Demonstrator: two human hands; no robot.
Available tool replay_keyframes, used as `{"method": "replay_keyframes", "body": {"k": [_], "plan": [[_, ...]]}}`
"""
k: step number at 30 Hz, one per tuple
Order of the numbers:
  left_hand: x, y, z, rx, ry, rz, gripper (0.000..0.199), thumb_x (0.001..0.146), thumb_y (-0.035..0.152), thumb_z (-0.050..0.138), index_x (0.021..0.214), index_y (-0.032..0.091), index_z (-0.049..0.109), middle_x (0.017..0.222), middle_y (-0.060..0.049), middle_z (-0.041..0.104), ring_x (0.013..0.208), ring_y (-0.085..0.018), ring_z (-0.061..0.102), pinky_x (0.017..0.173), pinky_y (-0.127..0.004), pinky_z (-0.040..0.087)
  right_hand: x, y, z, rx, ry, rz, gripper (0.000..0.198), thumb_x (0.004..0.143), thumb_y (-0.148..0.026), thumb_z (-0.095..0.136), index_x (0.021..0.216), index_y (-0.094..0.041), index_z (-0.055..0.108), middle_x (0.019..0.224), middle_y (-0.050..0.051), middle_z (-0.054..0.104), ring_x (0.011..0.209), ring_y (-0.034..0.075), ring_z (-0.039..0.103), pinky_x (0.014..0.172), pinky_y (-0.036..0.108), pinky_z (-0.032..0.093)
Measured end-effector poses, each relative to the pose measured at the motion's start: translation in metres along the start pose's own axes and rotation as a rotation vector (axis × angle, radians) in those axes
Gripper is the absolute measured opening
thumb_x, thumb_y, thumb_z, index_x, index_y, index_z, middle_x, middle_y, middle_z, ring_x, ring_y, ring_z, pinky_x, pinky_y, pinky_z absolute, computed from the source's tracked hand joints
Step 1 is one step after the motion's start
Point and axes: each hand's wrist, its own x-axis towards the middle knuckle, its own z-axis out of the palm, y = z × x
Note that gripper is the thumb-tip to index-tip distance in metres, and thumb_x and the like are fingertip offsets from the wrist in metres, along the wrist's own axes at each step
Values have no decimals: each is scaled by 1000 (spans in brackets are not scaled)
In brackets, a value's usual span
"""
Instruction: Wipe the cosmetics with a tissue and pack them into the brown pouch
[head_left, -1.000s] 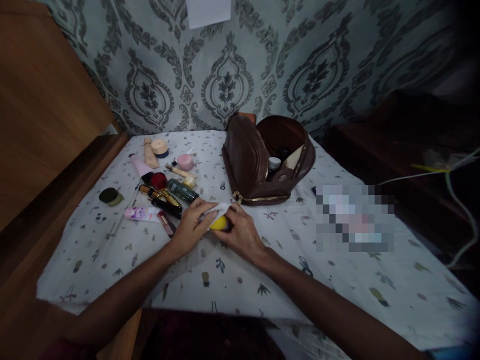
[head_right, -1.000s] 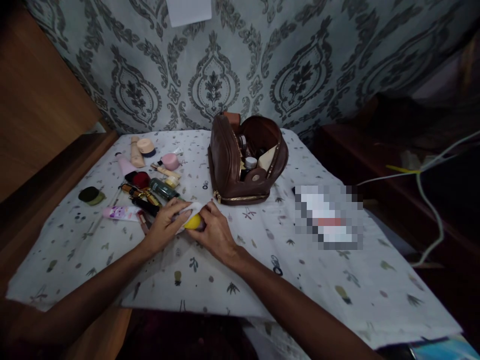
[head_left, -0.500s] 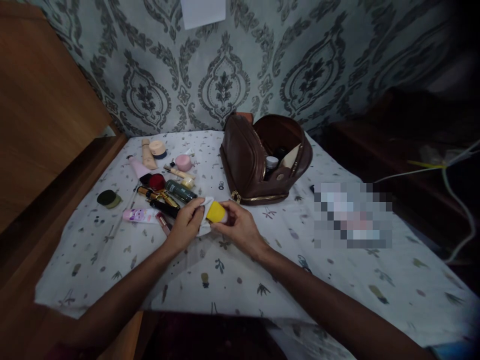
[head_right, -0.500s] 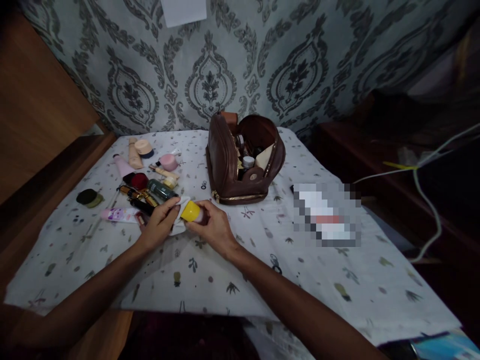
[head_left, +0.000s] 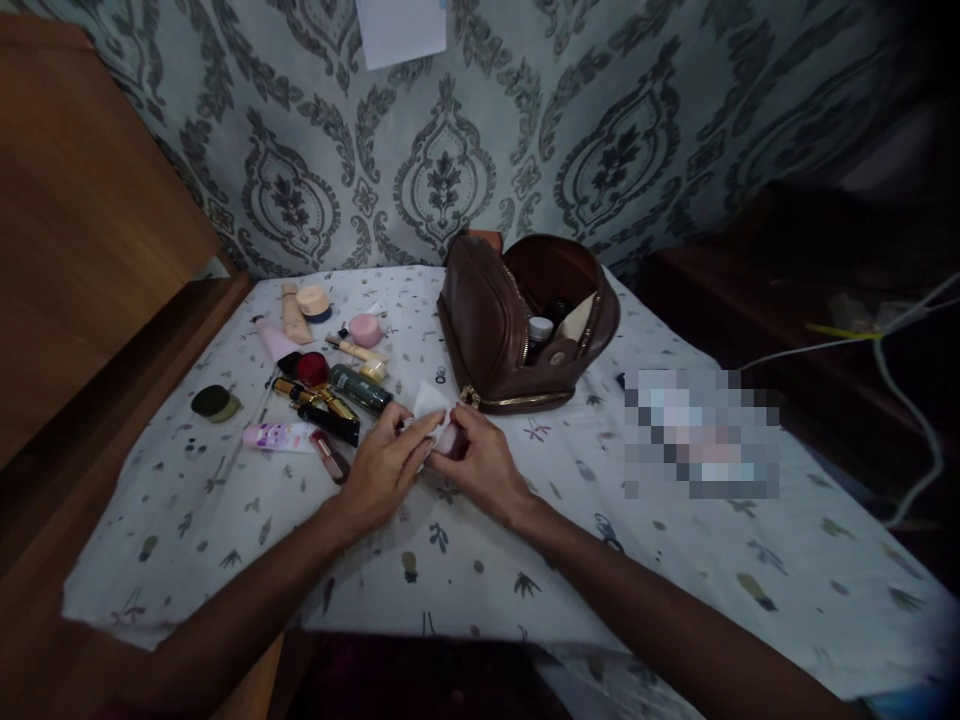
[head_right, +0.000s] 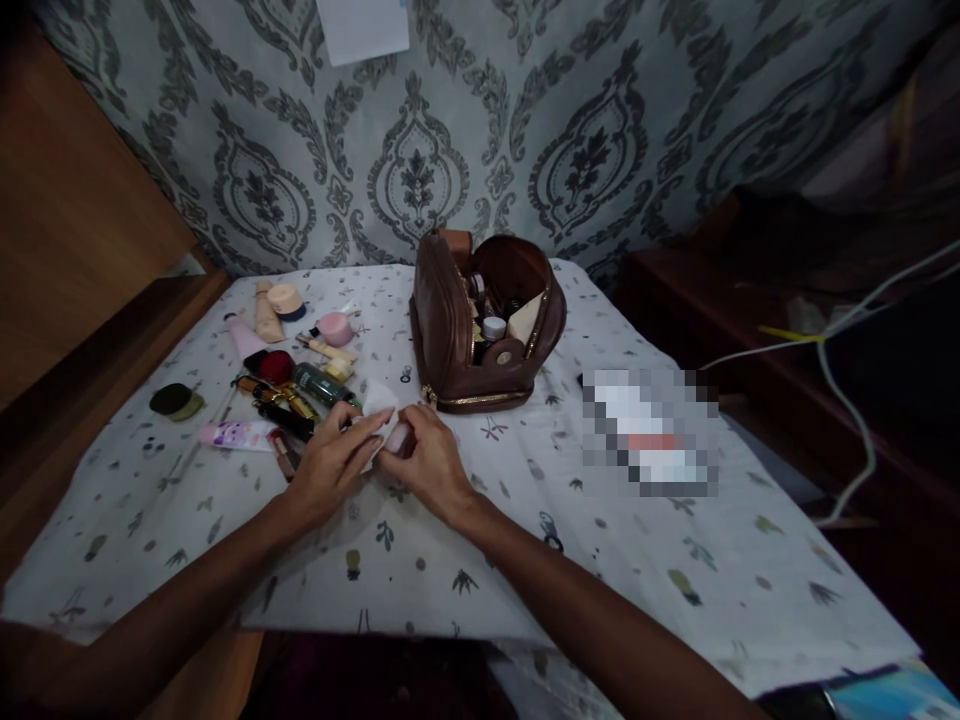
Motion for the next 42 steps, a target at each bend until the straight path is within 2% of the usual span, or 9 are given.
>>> {"method": "replay_keyframes", "body": {"k": [5, 12, 18, 23, 29, 31, 34, 38, 42], "plan": [[5, 2, -6, 63, -39, -63, 31, 98, 31, 41, 115, 19, 65, 96, -6, 52, 92, -20, 55, 84, -33, 47, -6, 2, 3, -74, -100, -130, 16, 70, -19, 66, 76, -21, 50, 79, 1, 54, 75, 19, 51, 69, 30, 45], [14, -3, -12, -137, -48, -261, 33, 97, 41, 40, 78, 20, 57, 74, -1, 58, 73, -18, 54, 71, -30, 45, -6, 1, -1, 30, -106, -169, 31, 73, -17, 73, 102, -20, 60, 93, 4, 60, 86, 21, 58, 78, 33, 49], [15, -4, -6, -452, 28, -478, 36, 83, 57, 54, 82, 23, 65, 80, -2, 69, 80, -22, 62, 75, -32, 52, -6, -1, 1, 162, 23, -120, 37, 71, -19, 76, 105, -22, 61, 98, 4, 64, 89, 21, 61, 80, 33, 51], [19, -1, -9, -622, -61, -588, 46, 81, 64, 55, 76, 19, 61, 64, 1, 57, 66, -18, 56, 62, -27, 48, -3, -10, -5, 393, 117, 54, 34, 72, -25, 73, 101, -21, 55, 93, 3, 65, 83, 18, 64, 71, 28, 54], [64, 33, -31, -165, -27, -117, 39, 90, 40, 49, 57, 20, 41, 61, 3, 41, 59, -13, 44, 57, -24, 37, 13, -40, -66, 456, 236, -28, 39, 73, -30, 73, 104, -23, 51, 94, 2, 64, 80, 16, 64, 68, 26, 53], [87, 49, -32, 17, -44, 44, 16, 88, 26, 47, 76, 20, 55, 70, 1, 52, 66, -15, 52, 61, -25, 41, 28, -49, -97, 419, 248, -78, 38, 74, -32, 75, 104, -22, 52, 95, 2, 65, 82, 17, 64, 69, 26, 52], [122, 68, -25, 345, -223, 245, 41, 85, 14, 41, 121, 23, 58, 94, -5, 65, 76, -21, 62, 67, -30, 47, 60, -55, -140, 322, 280, -164, 35, 72, -34, 77, 98, -20, 57, 90, 0, 64, 83, 17, 62, 73, 28, 50], [154, 81, -16, 739, -429, 304, 56, 84, 11, 44, 138, 26, 47, 95, -8, 68, 65, -23, 64, 58, -33, 47, 102, -54, -173, 312, 153, -138, 28, 67, -29, 76, 86, -17, 58, 83, 0, 64, 80, 17, 62, 74, 30, 50], [158, 72, -14, 756, -455, 351, 46, 88, 12, 41, 132, 23, 49, 90, -5, 67, 65, -23, 66, 55, -31, 49, 128, -49, -184, 343, -3, -5, 28, 65, -25, 76, 82, -19, 55, 77, -2, 63, 75, 16, 63, 67, 28, 52]]}}
